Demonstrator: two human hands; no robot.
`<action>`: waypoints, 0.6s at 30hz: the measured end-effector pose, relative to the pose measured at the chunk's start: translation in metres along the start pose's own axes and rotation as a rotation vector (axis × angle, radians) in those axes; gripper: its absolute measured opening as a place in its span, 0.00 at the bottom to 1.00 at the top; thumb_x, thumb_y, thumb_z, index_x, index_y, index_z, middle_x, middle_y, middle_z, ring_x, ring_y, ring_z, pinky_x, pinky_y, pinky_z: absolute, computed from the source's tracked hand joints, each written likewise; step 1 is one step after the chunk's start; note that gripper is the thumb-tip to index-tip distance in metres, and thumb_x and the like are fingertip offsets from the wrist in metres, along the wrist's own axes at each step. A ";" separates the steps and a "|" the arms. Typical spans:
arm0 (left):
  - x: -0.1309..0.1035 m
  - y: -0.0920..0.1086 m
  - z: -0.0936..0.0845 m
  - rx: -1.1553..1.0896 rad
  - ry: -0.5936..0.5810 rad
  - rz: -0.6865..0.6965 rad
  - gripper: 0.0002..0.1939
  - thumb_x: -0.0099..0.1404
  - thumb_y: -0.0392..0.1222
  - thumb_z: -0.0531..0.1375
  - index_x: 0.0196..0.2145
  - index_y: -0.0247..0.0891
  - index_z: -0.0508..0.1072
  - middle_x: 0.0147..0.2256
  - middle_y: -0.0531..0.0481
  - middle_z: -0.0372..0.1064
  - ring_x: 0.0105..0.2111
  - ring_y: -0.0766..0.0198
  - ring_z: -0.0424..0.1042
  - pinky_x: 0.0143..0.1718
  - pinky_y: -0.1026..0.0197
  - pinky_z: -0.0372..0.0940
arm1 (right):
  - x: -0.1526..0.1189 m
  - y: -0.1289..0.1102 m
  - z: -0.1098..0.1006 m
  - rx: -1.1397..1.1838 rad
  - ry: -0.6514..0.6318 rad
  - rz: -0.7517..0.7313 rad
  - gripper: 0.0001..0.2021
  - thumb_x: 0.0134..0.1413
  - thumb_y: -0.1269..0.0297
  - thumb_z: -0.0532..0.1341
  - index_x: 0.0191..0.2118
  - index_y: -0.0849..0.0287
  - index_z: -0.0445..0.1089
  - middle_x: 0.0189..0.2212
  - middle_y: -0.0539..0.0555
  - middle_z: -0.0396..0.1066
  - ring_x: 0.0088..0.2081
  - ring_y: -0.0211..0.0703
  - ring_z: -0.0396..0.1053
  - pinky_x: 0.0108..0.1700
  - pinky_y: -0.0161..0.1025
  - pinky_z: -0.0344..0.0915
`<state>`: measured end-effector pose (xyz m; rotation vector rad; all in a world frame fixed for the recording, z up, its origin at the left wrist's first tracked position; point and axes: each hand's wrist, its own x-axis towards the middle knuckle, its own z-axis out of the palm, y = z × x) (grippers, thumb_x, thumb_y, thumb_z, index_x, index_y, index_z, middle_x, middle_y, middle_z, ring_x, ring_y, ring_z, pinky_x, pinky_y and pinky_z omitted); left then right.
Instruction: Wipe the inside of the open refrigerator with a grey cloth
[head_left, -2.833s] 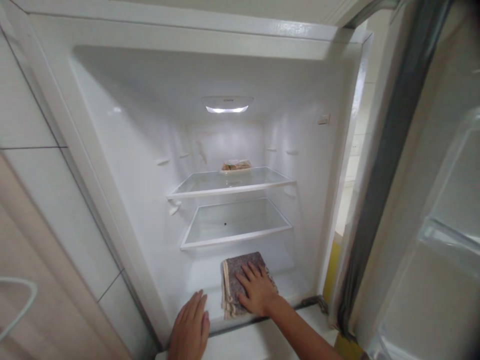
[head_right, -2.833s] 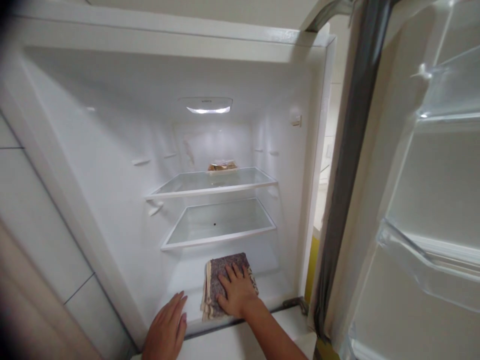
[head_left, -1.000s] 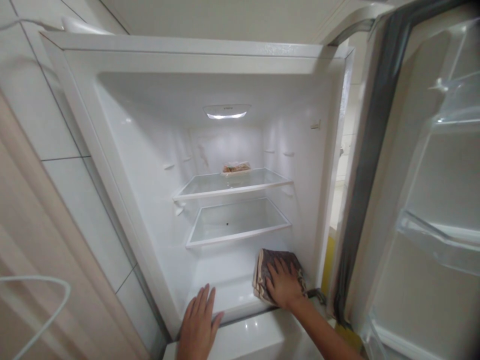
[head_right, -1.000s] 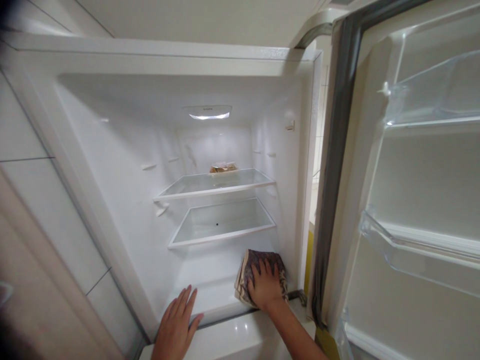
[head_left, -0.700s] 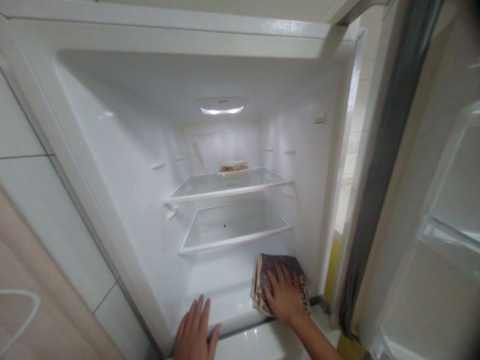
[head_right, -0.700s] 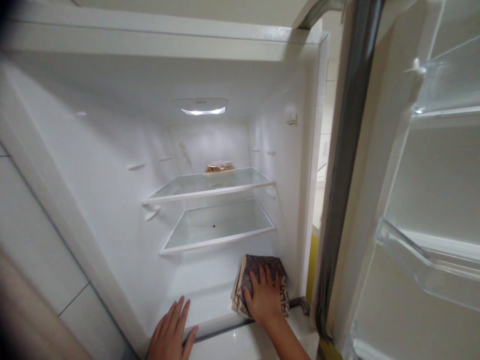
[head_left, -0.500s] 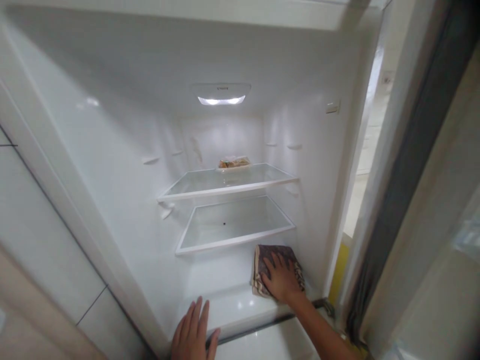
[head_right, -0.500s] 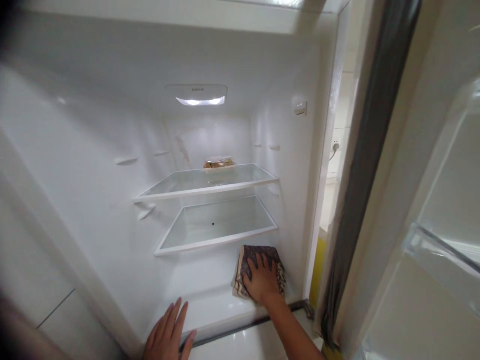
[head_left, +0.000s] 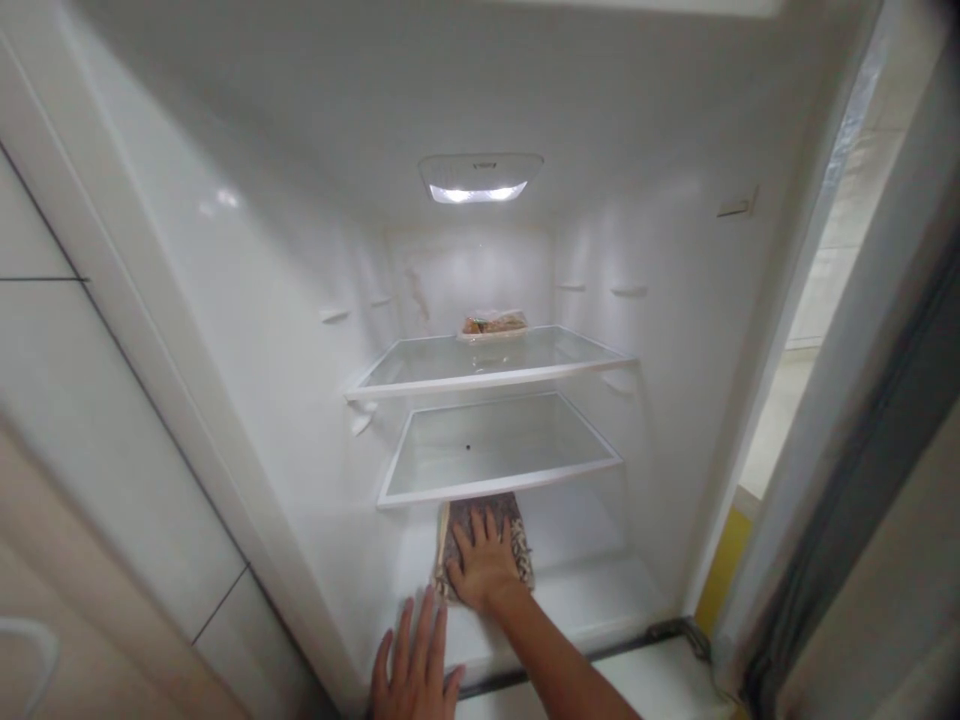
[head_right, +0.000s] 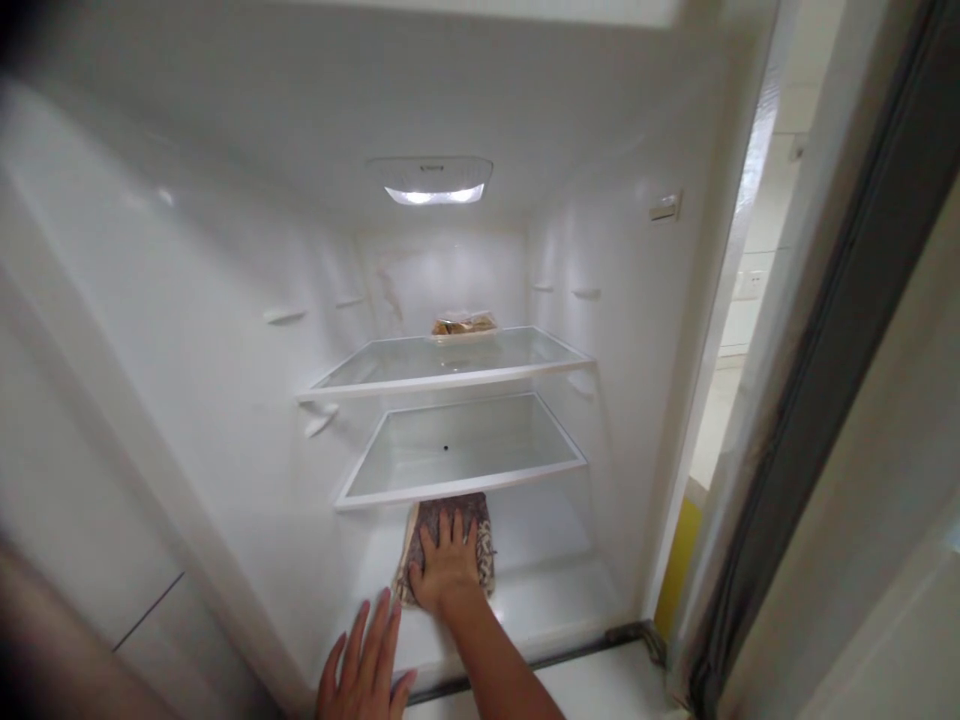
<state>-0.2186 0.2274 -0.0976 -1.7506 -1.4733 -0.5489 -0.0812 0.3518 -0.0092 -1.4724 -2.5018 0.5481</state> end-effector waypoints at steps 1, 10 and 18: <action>0.000 0.001 -0.001 -0.003 0.006 -0.006 0.39 0.66 0.46 0.54 0.71 0.40 0.46 0.64 0.41 0.63 0.65 0.45 0.58 0.60 0.41 0.54 | 0.000 -0.010 0.001 0.009 -0.034 -0.045 0.34 0.65 0.44 0.42 0.72 0.53 0.48 0.74 0.61 0.34 0.74 0.63 0.31 0.69 0.70 0.26; -0.006 -0.004 -0.017 -0.115 -0.025 -0.081 0.42 0.63 0.44 0.59 0.70 0.38 0.47 0.67 0.33 0.56 0.66 0.42 0.58 0.60 0.39 0.59 | -0.030 -0.047 0.010 0.046 -0.118 -0.344 0.35 0.58 0.48 0.54 0.70 0.49 0.53 0.73 0.61 0.42 0.72 0.71 0.35 0.68 0.74 0.31; -0.007 -0.006 -0.017 -0.160 0.006 -0.035 0.42 0.56 0.41 0.60 0.67 0.37 0.54 0.61 0.38 0.66 0.60 0.48 0.66 0.57 0.47 0.63 | -0.091 -0.028 0.009 0.127 0.006 -0.268 0.31 0.64 0.46 0.48 0.70 0.45 0.52 0.72 0.58 0.47 0.72 0.66 0.40 0.70 0.69 0.31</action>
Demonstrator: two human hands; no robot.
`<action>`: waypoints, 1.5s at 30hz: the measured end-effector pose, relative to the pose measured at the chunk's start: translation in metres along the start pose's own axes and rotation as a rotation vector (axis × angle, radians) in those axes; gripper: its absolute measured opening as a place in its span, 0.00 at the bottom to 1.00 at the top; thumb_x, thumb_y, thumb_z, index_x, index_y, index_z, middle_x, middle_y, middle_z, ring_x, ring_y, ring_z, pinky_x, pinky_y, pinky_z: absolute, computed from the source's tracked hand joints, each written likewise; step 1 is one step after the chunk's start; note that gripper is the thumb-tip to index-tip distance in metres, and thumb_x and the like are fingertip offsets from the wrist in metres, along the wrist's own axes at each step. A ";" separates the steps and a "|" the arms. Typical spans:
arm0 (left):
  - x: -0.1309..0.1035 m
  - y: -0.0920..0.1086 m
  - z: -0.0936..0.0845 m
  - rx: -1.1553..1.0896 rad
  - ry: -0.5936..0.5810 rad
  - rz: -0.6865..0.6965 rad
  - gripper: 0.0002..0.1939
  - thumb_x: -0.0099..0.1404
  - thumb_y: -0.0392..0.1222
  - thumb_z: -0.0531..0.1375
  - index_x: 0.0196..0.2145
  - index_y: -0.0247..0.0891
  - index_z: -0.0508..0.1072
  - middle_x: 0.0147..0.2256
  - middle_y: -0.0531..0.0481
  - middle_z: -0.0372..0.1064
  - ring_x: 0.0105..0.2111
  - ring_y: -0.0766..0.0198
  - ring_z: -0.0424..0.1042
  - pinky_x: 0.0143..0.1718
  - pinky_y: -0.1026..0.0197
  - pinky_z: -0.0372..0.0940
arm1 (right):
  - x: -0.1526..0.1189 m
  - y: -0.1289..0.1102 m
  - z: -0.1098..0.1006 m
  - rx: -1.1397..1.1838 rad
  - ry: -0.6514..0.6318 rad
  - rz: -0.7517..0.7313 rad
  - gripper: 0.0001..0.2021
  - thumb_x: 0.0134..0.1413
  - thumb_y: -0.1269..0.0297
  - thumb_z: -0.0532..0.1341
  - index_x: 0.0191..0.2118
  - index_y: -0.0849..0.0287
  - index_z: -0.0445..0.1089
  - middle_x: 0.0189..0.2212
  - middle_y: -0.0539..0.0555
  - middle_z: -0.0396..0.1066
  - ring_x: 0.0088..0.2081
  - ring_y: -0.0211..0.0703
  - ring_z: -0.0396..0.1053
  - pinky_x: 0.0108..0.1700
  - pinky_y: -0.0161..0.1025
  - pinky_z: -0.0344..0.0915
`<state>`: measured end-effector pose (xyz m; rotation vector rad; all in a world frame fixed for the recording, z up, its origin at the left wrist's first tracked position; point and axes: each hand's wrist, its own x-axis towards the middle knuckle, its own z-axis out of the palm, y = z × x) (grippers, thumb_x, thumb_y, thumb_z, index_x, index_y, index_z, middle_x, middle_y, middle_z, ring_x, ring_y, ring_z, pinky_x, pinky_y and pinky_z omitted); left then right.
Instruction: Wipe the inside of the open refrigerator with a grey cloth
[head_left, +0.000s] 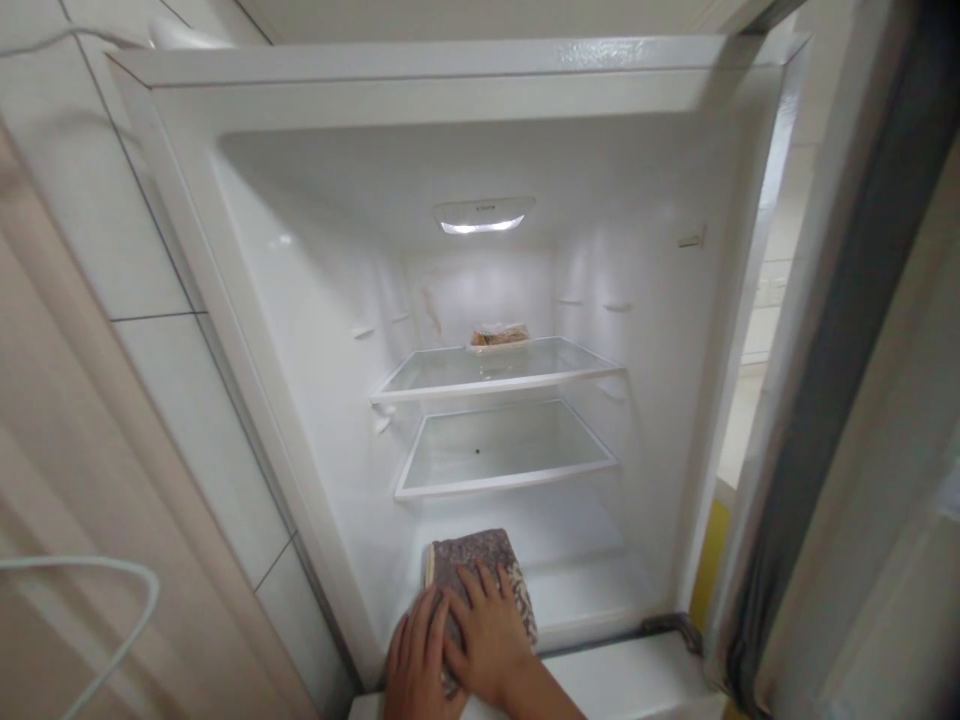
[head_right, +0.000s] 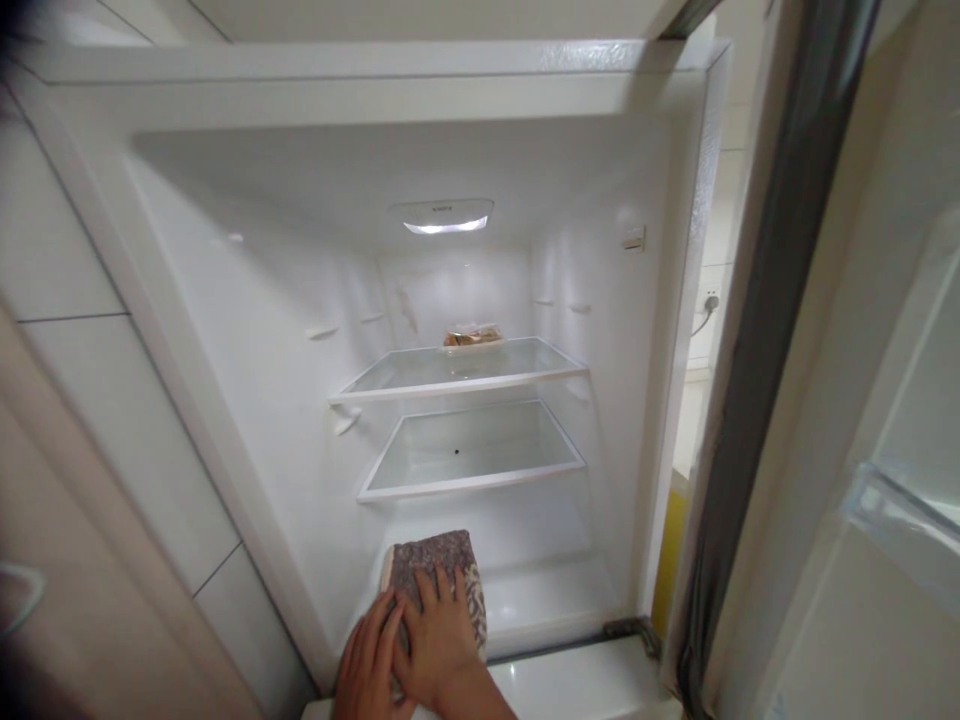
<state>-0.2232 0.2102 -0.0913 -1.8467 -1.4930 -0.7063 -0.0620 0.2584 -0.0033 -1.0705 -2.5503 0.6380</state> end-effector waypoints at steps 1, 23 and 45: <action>0.001 0.000 0.000 0.008 -0.001 0.015 0.40 0.56 0.42 0.60 0.66 0.38 0.56 0.60 0.39 0.67 0.59 0.49 0.67 0.57 0.48 0.63 | -0.006 0.005 -0.002 0.002 0.017 0.029 0.31 0.64 0.43 0.48 0.70 0.44 0.53 0.72 0.56 0.47 0.73 0.65 0.40 0.71 0.68 0.31; 0.007 0.002 -0.014 -0.039 0.065 0.073 0.32 0.66 0.47 0.56 0.64 0.32 0.61 0.61 0.36 0.66 0.63 0.51 0.61 0.63 0.49 0.53 | 0.001 0.056 -0.020 -0.164 0.124 0.321 0.31 0.64 0.43 0.45 0.66 0.48 0.61 0.71 0.56 0.52 0.71 0.69 0.44 0.68 0.69 0.38; 0.003 -0.002 -0.003 0.095 -0.024 0.041 0.31 0.68 0.45 0.55 0.67 0.42 0.58 0.62 0.42 0.67 0.62 0.54 0.64 0.60 0.49 0.56 | -0.041 0.080 -0.035 -0.069 0.168 0.247 0.31 0.60 0.44 0.53 0.66 0.49 0.61 0.68 0.53 0.58 0.70 0.60 0.48 0.71 0.62 0.35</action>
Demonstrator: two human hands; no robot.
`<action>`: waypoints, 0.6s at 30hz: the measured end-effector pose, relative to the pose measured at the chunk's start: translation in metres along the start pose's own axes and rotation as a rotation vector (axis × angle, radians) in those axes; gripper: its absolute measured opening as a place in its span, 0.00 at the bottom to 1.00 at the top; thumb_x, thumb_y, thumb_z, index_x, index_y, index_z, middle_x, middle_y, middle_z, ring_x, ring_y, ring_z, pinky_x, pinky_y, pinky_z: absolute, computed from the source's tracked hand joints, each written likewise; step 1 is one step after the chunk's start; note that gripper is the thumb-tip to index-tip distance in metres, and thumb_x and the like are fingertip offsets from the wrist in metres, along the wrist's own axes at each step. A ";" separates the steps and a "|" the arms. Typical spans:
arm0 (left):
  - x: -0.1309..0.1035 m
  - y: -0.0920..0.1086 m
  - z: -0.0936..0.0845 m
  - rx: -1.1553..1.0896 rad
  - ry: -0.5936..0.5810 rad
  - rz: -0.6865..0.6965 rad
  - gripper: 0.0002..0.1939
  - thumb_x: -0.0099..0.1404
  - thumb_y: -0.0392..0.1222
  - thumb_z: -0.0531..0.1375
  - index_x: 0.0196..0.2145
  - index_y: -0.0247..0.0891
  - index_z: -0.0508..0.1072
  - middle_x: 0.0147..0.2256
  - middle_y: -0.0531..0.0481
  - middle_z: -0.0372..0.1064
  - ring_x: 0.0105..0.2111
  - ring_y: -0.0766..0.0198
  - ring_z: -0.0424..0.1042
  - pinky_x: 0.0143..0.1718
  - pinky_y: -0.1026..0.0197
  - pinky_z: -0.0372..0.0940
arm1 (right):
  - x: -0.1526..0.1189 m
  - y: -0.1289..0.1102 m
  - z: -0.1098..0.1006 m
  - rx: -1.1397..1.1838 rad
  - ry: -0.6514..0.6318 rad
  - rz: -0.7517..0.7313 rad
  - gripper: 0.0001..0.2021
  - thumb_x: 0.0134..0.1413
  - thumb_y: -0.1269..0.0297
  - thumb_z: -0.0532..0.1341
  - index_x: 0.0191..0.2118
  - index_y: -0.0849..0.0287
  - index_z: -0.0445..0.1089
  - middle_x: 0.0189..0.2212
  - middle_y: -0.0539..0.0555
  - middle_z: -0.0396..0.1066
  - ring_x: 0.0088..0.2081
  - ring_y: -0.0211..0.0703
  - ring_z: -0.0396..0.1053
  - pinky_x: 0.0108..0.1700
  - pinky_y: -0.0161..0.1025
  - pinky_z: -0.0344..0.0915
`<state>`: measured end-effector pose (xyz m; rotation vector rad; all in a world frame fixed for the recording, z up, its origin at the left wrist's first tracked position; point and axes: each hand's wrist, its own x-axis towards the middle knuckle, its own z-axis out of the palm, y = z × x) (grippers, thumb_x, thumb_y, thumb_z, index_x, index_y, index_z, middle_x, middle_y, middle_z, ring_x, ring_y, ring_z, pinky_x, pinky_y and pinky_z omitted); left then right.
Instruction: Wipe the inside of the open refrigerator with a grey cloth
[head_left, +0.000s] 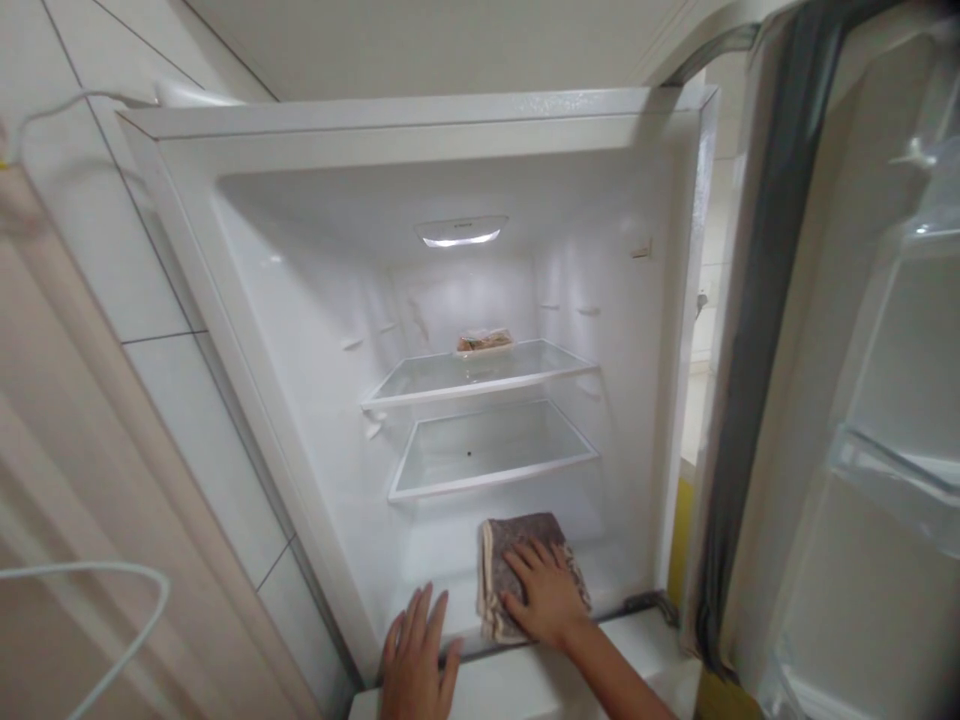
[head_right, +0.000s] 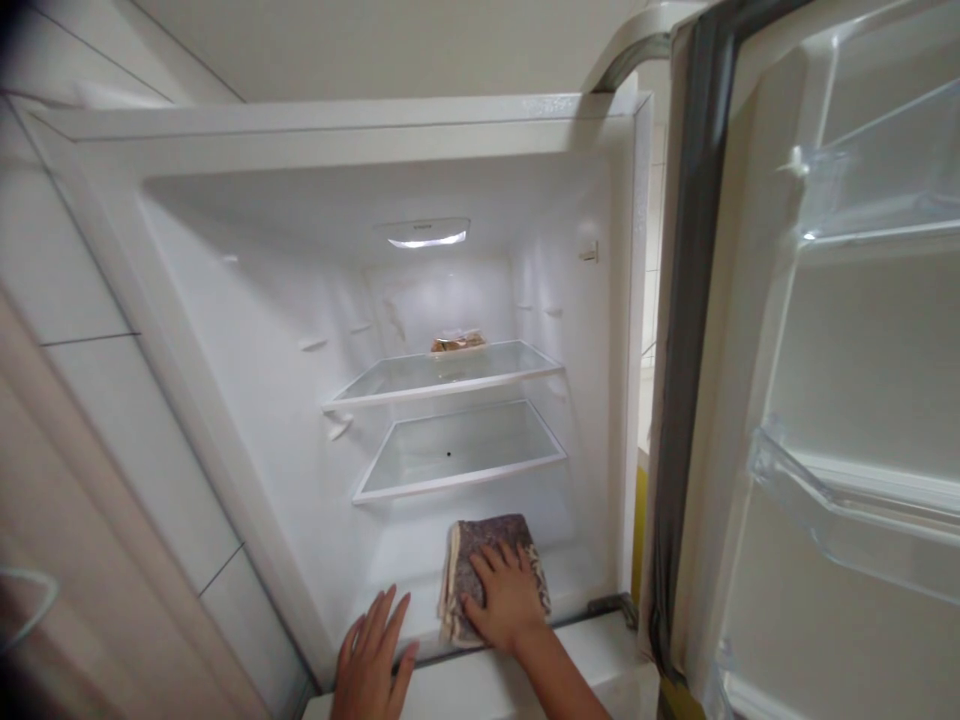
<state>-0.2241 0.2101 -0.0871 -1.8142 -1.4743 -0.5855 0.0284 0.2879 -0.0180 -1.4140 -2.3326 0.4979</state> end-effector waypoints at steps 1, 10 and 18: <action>0.000 0.000 0.001 0.006 -0.004 0.005 0.30 0.67 0.45 0.56 0.66 0.42 0.60 0.62 0.43 0.67 0.62 0.54 0.64 0.60 0.49 0.57 | -0.004 0.015 -0.006 -0.036 0.033 0.064 0.31 0.60 0.46 0.53 0.66 0.49 0.62 0.68 0.52 0.59 0.70 0.59 0.49 0.72 0.61 0.36; 0.005 0.002 0.000 0.022 0.029 -0.004 0.25 0.67 0.46 0.57 0.60 0.43 0.68 0.60 0.43 0.70 0.59 0.54 0.67 0.58 0.51 0.58 | -0.028 0.059 -0.023 -0.252 0.148 0.276 0.31 0.62 0.49 0.48 0.66 0.54 0.62 0.68 0.53 0.59 0.70 0.59 0.50 0.71 0.57 0.41; 0.007 0.000 0.003 0.055 0.046 0.027 0.26 0.65 0.49 0.58 0.59 0.42 0.69 0.57 0.42 0.71 0.57 0.52 0.67 0.56 0.50 0.58 | -0.051 0.052 -0.014 -0.259 0.069 0.257 0.35 0.58 0.47 0.53 0.70 0.50 0.55 0.72 0.52 0.49 0.72 0.62 0.43 0.72 0.60 0.39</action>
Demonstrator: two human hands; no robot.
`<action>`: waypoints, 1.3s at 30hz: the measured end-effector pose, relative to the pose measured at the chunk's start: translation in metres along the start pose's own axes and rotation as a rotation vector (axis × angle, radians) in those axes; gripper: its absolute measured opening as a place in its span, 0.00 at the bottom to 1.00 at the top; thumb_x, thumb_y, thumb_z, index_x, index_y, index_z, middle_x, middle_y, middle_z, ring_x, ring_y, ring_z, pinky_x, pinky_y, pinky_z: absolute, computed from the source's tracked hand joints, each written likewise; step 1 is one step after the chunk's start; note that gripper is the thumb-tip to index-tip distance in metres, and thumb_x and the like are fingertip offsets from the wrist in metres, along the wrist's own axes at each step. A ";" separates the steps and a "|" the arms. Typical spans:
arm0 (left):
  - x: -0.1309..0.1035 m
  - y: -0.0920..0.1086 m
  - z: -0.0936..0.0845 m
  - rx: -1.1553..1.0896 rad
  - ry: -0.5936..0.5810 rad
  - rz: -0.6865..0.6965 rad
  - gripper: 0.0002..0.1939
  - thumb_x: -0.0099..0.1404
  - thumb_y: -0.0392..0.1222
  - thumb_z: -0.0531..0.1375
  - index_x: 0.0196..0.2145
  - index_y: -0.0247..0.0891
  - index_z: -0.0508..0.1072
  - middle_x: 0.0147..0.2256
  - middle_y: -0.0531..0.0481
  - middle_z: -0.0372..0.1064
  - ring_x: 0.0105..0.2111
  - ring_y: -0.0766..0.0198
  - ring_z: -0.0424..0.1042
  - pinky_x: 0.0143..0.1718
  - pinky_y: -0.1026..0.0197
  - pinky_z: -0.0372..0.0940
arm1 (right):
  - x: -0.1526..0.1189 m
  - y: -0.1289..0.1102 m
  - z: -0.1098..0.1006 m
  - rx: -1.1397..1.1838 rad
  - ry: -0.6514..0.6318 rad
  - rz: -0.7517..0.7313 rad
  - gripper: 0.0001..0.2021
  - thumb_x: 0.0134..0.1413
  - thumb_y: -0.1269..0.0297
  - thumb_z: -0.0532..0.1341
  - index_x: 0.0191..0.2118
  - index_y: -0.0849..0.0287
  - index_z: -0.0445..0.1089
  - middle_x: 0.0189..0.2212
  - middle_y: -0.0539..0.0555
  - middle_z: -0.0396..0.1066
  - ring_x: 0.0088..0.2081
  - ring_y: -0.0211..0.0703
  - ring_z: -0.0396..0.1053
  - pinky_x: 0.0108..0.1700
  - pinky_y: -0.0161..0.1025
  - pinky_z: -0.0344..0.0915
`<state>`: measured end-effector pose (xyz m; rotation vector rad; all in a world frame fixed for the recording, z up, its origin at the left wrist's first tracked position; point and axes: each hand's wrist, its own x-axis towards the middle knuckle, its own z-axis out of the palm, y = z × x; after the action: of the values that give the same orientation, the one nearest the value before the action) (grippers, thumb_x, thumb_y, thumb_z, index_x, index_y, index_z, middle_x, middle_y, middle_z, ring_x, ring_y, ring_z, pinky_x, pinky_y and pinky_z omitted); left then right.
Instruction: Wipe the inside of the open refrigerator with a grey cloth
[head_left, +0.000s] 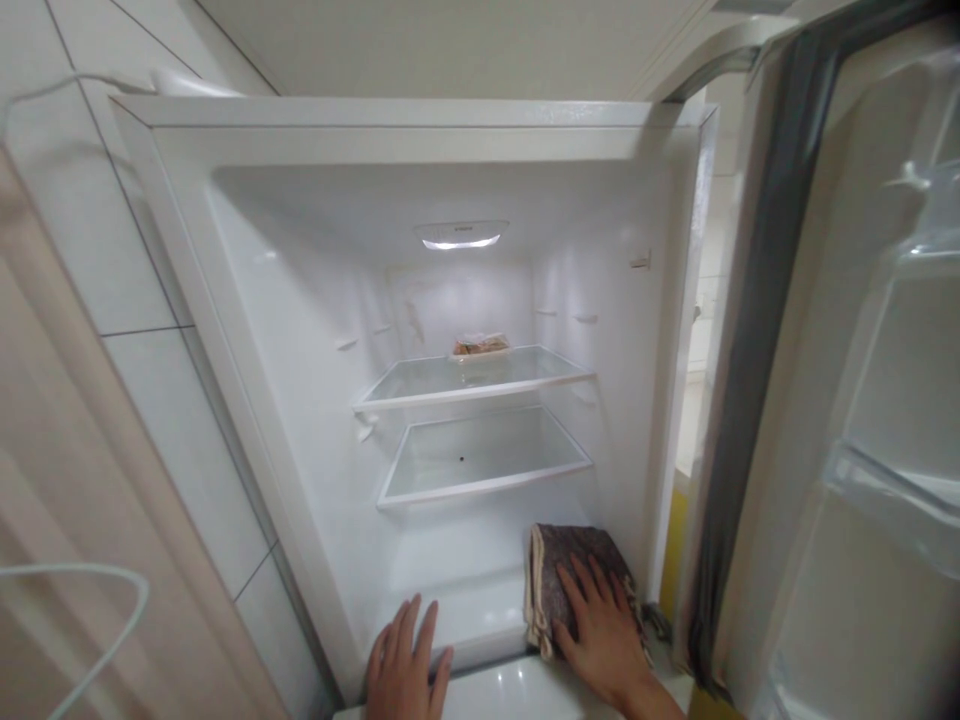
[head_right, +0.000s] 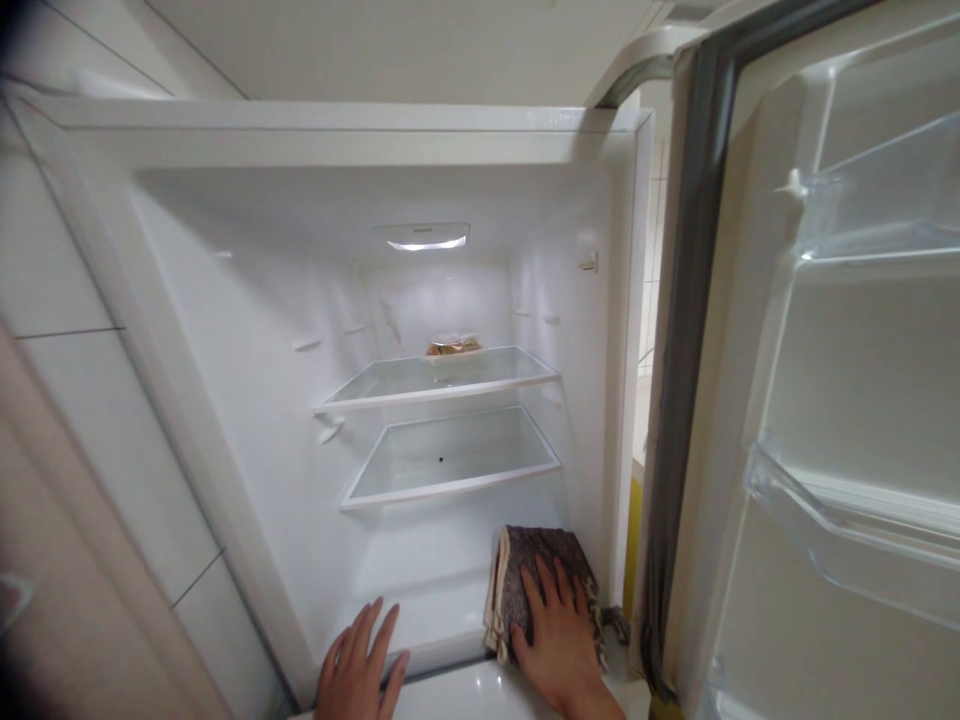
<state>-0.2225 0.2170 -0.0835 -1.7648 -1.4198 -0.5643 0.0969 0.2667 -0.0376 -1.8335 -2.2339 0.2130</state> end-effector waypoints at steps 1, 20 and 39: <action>0.001 -0.001 0.001 -0.001 -0.005 0.007 0.26 0.65 0.51 0.59 0.59 0.42 0.69 0.56 0.42 0.72 0.56 0.52 0.67 0.55 0.50 0.59 | 0.000 0.001 0.001 -0.001 -0.001 0.008 0.35 0.58 0.46 0.53 0.70 0.49 0.54 0.72 0.52 0.48 0.72 0.62 0.43 0.72 0.60 0.39; 0.002 -0.009 0.014 -0.042 -0.106 0.048 0.36 0.64 0.55 0.58 0.67 0.45 0.59 0.62 0.46 0.67 0.60 0.51 0.65 0.55 0.50 0.59 | 0.173 0.002 0.022 -0.018 -0.016 -0.068 0.31 0.61 0.49 0.51 0.67 0.53 0.59 0.69 0.59 0.55 0.69 0.59 0.49 0.68 0.60 0.40; 0.007 -0.006 0.004 -0.058 -0.075 0.016 0.30 0.65 0.53 0.59 0.63 0.44 0.65 0.60 0.47 0.70 0.59 0.54 0.68 0.57 0.52 0.60 | 0.084 0.002 -0.002 0.044 -0.072 -0.047 0.31 0.56 0.55 0.53 0.65 0.55 0.63 0.68 0.57 0.57 0.69 0.60 0.51 0.69 0.60 0.43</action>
<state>-0.2270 0.2243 -0.0788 -1.8587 -1.4522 -0.5405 0.0835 0.3496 -0.0286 -1.7761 -2.2984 0.3221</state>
